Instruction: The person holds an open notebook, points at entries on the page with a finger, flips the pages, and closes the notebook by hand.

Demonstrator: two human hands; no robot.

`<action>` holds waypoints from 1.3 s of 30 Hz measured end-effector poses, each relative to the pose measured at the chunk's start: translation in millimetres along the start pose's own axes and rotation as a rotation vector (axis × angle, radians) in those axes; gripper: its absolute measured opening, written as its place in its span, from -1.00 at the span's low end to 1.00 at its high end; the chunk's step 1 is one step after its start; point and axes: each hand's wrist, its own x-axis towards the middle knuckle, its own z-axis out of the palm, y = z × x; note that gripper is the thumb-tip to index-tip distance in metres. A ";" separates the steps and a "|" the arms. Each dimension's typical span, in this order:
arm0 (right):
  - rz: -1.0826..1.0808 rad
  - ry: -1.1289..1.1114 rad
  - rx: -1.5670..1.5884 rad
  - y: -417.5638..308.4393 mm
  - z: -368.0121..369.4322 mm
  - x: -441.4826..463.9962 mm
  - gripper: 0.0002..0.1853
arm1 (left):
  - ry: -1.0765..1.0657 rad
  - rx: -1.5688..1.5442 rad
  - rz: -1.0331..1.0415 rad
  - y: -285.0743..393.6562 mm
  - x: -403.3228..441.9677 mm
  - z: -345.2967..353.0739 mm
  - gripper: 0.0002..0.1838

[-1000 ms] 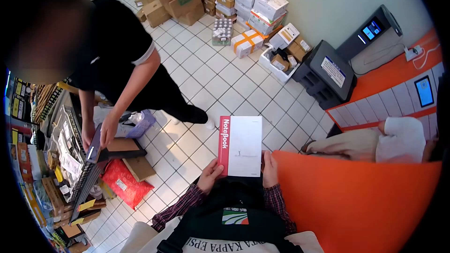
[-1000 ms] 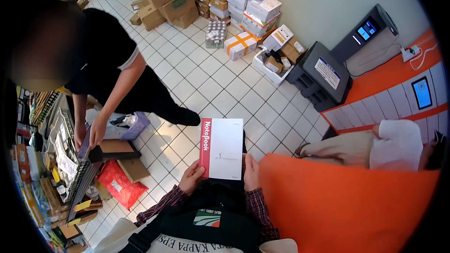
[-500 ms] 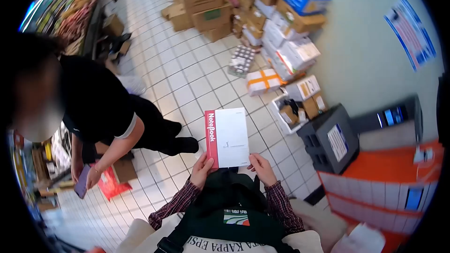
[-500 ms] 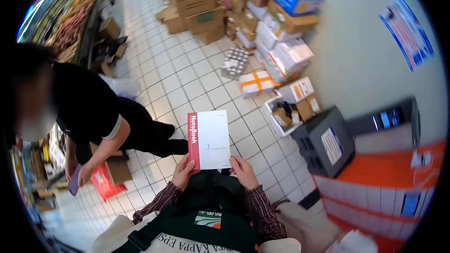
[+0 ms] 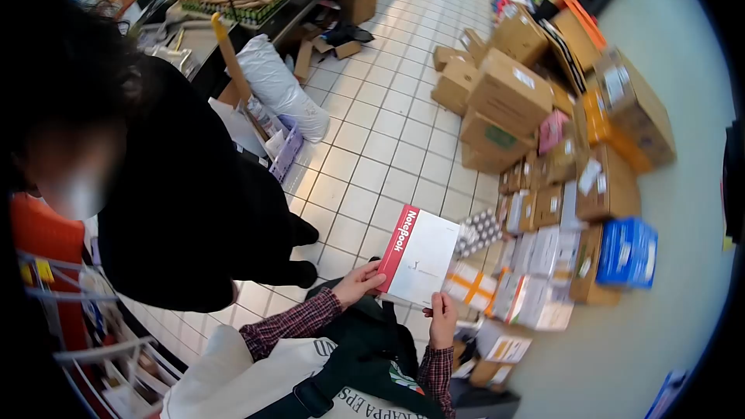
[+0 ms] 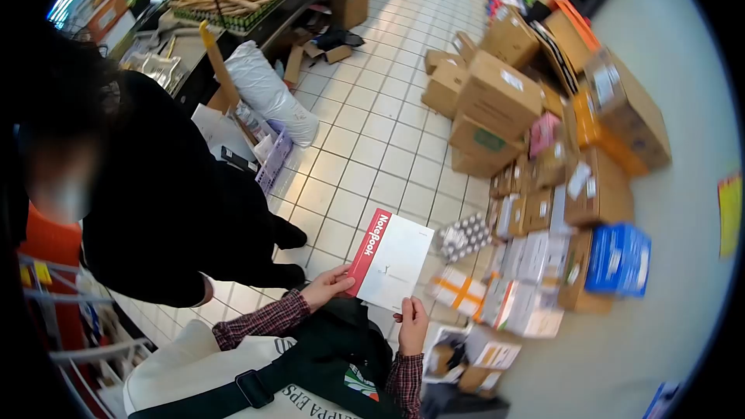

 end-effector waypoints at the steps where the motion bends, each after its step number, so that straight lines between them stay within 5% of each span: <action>1: -0.010 -0.003 -0.009 -12.4 -4.3 25.3 -0.69 | 0.025 -0.037 0.023 10.8 24.5 2.5 -0.44; 8: -0.053 -0.388 -0.089 -95.7 -5.6 170.8 -0.62 | 0.147 -0.047 0.231 87.8 119.9 14.9 -0.44; 21: -0.017 -0.705 -0.187 -251.0 92.3 491.1 -0.73 | 0.507 -0.266 0.366 258.4 335.4 -19.0 -0.49; 29: 0.168 -1.157 -0.399 -323.8 253.9 628.9 -0.76 | 0.864 -0.542 0.501 328.2 383.7 -71.6 -0.47; 39: 0.189 -1.180 -0.504 -371.3 474.8 738.5 -0.74 | 0.989 -0.837 0.567 447.1 467.4 -237.3 -0.49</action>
